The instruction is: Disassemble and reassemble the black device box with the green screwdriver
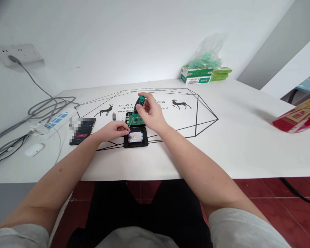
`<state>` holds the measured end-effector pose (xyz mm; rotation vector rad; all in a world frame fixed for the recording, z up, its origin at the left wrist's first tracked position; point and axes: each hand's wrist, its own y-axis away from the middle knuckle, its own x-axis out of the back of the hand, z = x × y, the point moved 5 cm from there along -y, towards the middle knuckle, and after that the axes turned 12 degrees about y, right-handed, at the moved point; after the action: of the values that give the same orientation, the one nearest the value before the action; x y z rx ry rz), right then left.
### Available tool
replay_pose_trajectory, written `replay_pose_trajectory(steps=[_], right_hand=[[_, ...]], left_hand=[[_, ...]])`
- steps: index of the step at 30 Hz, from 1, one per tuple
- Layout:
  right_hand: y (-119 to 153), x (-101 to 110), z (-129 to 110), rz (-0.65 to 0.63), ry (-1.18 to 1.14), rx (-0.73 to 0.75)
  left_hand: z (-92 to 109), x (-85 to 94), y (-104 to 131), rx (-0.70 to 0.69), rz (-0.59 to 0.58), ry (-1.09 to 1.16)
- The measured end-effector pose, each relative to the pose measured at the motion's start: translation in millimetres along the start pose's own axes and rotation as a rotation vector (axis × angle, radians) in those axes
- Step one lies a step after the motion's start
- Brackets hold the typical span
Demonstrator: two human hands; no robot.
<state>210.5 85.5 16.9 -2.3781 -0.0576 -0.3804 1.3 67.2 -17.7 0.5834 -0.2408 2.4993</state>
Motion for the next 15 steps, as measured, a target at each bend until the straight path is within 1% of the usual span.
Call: replay_pose_trajectory(steps=[3, 7, 12, 15], right_hand=[[1, -1, -4, -0.017, 0.012, 0.008], [2, -8, -14, -0.080, 0.036, 0.078], [5, -21, -20, -0.160, 0.000, 0.132], [6, -26, -22, -0.206, 0.005, 0.155]], left_hand=[[-3, 0.4, -1, -0.006, 0.003, -0.024], [-5, 1.2, -4, -0.032, 0.022, -0.071], [-1, -4.3, -7, -0.044, -0.059, -0.106], [0, -5.3, -8, -0.027, -0.069, -0.131]])
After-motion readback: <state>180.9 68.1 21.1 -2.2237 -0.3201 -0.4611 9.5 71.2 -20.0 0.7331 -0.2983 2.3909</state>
